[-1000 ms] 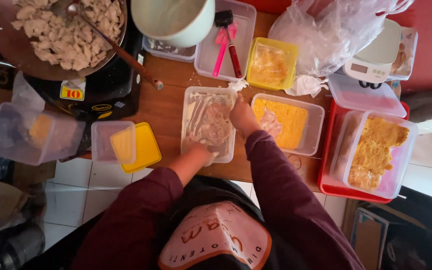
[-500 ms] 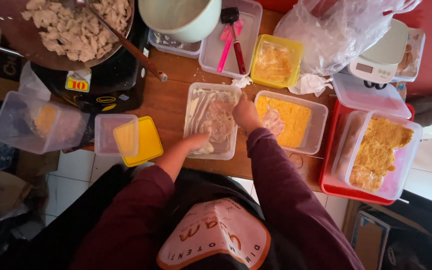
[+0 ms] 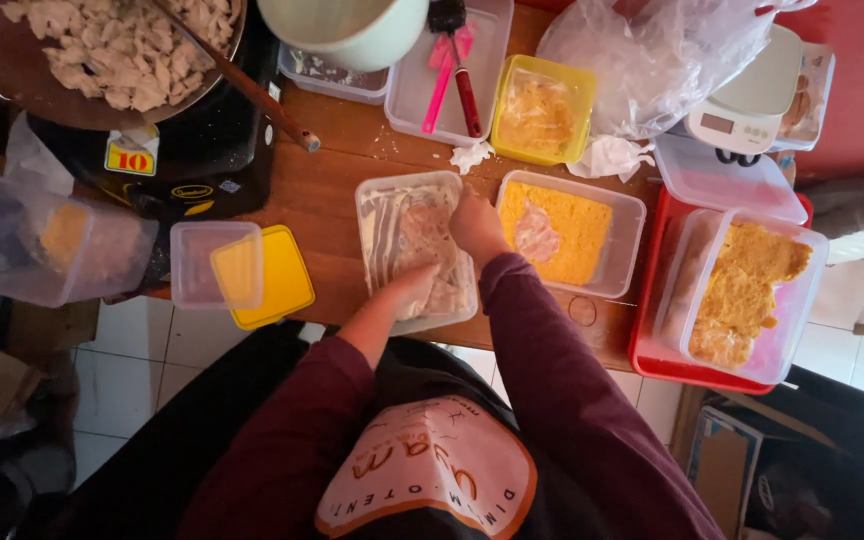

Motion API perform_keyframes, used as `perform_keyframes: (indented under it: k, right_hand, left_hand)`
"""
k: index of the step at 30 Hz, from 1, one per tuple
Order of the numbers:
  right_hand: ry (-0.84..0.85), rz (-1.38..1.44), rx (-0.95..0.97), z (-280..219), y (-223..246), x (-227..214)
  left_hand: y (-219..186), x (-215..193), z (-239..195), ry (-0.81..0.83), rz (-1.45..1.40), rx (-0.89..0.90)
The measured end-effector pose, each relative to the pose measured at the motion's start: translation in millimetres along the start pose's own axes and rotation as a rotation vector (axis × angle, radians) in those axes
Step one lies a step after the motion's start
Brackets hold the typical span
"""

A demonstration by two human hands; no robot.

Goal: Breading chicken pieces by dipping them in flour and breadcrumbs before placing them on a tray.

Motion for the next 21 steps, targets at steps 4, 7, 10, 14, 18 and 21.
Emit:
perform_keyframes:
  k: [4, 7, 10, 14, 18, 21]
  right_hand:
    - [-0.010, 0.014, 0.035, -8.5, -2.4, -16.4]
    - [0.060, 0.219, 0.042, -37.9, 13.0, -76.0]
    - [0.207, 0.121, 0.245, -92.2, -3.1, -149.6]
    - [-0.102, 1.311, 0.291, -132.0, -95.3, -171.5]
    - [-0.358, 1.357, 0.386, -203.2, -156.3, -196.0]
    - [-0.383, 1.426, 0.424, -229.7, -172.2, -174.6]
  left_hand:
    - [-23.9, 19.9, -43.7, 0.275, -0.180, -0.233]
    - [-75.4, 17.7, -96.1, 0.212, -0.178, -0.183]
    - [-98.8, 12.0, -78.5, 0.182, -0.086, -0.035]
    - [-143.6, 47.4, -55.7, -0.036, 0.131, 0.369]
    - [-167.0, 152.9, -24.1, -0.035, 0.746, 0.732]
    - [-139.3, 220.7, -7.4, 0.171, 1.200, 1.036]
Point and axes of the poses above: each hand's wrist, its own z-axis towards the middle knuckle, its own x-axis out of the palm, y = z × x, the point moved 9 cm from there along z, towards the middle knuckle, and after that the axes turned 1 degree about y, right-handed, at the moved point
